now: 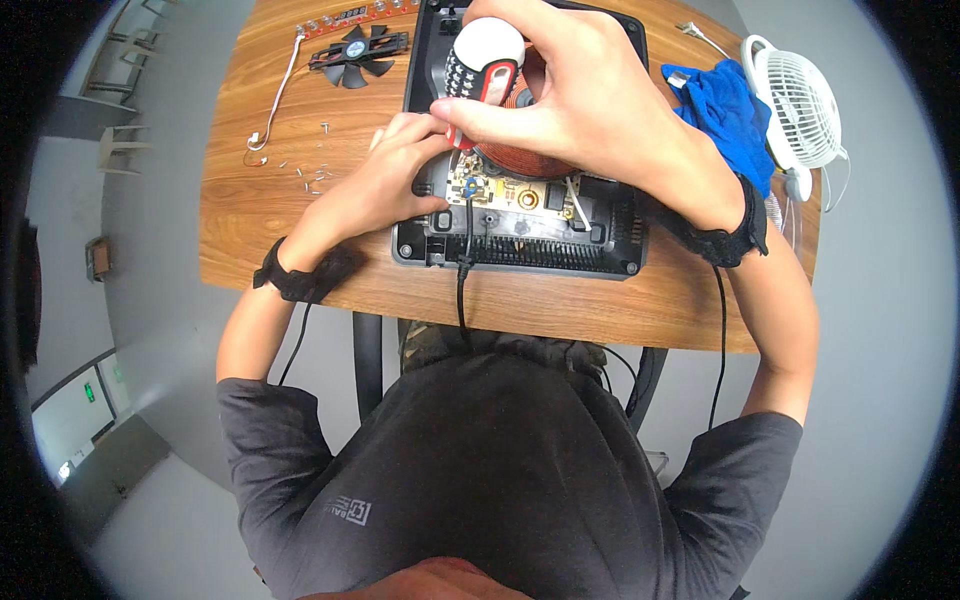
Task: The person disassembles a small appliance, removes a fan, and wipes the interior with a blue cloth. They then reassemble the unit by placing a copper-colored circular component and securing it with a screwdriver.
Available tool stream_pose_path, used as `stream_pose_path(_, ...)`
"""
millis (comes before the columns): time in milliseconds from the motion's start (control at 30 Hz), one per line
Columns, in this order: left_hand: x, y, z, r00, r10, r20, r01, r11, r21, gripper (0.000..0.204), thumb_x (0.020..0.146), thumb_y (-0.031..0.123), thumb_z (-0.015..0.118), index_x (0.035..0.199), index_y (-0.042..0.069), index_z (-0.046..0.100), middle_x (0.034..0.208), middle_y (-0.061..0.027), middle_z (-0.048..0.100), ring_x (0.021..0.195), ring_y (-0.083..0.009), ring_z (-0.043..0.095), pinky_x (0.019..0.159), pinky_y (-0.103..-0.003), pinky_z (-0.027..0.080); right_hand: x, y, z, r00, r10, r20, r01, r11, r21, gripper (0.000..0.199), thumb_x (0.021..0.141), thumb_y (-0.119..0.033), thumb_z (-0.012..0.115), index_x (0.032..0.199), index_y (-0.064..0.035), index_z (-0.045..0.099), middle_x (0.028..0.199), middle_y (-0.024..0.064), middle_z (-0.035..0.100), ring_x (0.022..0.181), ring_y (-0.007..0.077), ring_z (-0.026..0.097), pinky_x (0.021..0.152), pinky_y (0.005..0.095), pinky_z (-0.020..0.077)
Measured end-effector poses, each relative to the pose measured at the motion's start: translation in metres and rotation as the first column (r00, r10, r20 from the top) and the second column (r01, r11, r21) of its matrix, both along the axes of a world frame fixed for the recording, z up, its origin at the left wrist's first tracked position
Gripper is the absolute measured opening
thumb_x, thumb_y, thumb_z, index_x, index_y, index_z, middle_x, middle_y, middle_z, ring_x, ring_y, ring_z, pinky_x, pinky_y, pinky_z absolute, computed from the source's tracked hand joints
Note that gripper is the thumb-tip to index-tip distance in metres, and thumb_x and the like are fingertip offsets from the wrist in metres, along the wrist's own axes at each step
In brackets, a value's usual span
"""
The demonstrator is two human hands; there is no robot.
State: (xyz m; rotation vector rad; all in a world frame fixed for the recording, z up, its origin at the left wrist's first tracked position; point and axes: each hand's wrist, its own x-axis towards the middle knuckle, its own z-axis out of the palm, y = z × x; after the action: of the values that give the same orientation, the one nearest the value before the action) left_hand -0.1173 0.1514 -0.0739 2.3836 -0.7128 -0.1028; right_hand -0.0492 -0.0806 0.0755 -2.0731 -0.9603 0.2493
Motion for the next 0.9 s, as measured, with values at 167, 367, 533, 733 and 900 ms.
stream_pose_path(167, 0.002, -0.001, 0.001, 1.000, 0.002, -0.024, -0.003, 0.998, -0.065, 0.064, 0.067, 0.007, 0.085, 0.126, 0.001, 0.063, 0.126, -0.0089, 0.057, 0.126, -0.0299, 0.047, 0.109, -0.043, 0.038, 0.011, 0.002, -0.026, 0.982, 0.054, 0.182, -0.058, 0.998, 0.017, 0.038, 0.080, -0.030, 0.083, 0.104, -0.0066, 0.064, 0.086, 0.0070, 0.065, 0.074, 0.0133, 0.058, 0.063, 0.0291, 0.0459)
stream_pose_path(367, 0.002, 0.000, 0.004, 0.998, 0.000, -0.057, -0.003, 0.998, -0.061, 0.063, 0.065, 0.004, 0.085, 0.124, -0.002, 0.063, 0.126, -0.0117, 0.056, 0.125, -0.0321, 0.046, 0.108, -0.040, 0.041, 0.012, 0.011, -0.040, 0.922, 0.157, 0.353, -0.202, 0.975, 0.092, 0.041, 0.075, -0.022, 0.089, 0.104, -0.0089, 0.064, 0.075, 0.0013, 0.063, 0.058, 0.0084, 0.055, 0.052, 0.0231, 0.0431)
stream_pose_path(533, 0.002, -0.002, 0.004, 1.000, -0.007, -0.008, 0.007, 0.999, -0.043, 0.061, 0.065, 0.006, 0.087, 0.121, -0.003, 0.063, 0.127, -0.0124, 0.055, 0.125, -0.0326, 0.046, 0.108, -0.040, 0.042, 0.006, 0.014, -0.047, 0.924, 0.185, 0.334, -0.219, 0.973, 0.066, 0.039, 0.075, -0.019, 0.089, 0.102, -0.0081, 0.063, 0.078, 0.0023, 0.062, 0.059, 0.0097, 0.058, 0.050, 0.0239, 0.0442)
stream_pose_path(733, 0.002, 0.000, 0.000, 0.999, -0.026, 0.029, 0.026, 0.999, -0.026, 0.056, 0.065, 0.009, 0.088, 0.115, -0.004, 0.066, 0.127, -0.0136, 0.055, 0.125, -0.0339, 0.046, 0.108, -0.040, 0.042, 0.003, 0.016, -0.047, 0.927, 0.206, 0.314, -0.231, 0.972, 0.045, 0.038, 0.076, -0.023, 0.084, 0.099, -0.0080, 0.058, 0.077, 0.0126, 0.066, 0.074, 0.0331, 0.068, 0.063, 0.0386, 0.0523)
stream_pose_path(900, 0.000, -0.002, 0.002, 1.000, 0.013, 0.003, -0.013, 0.998, -0.061, 0.051, 0.065, 0.009, 0.087, 0.110, -0.005, 0.068, 0.127, -0.0150, 0.055, 0.125, -0.0343, 0.046, 0.107, -0.041, 0.043, 0.001, 0.018, -0.048, 0.929, 0.258, 0.267, -0.281, 0.958, 0.053, 0.039, 0.076, -0.021, 0.084, 0.099, -0.0063, 0.056, 0.077, 0.0134, 0.065, 0.074, 0.0350, 0.067, 0.063, 0.0394, 0.0518)
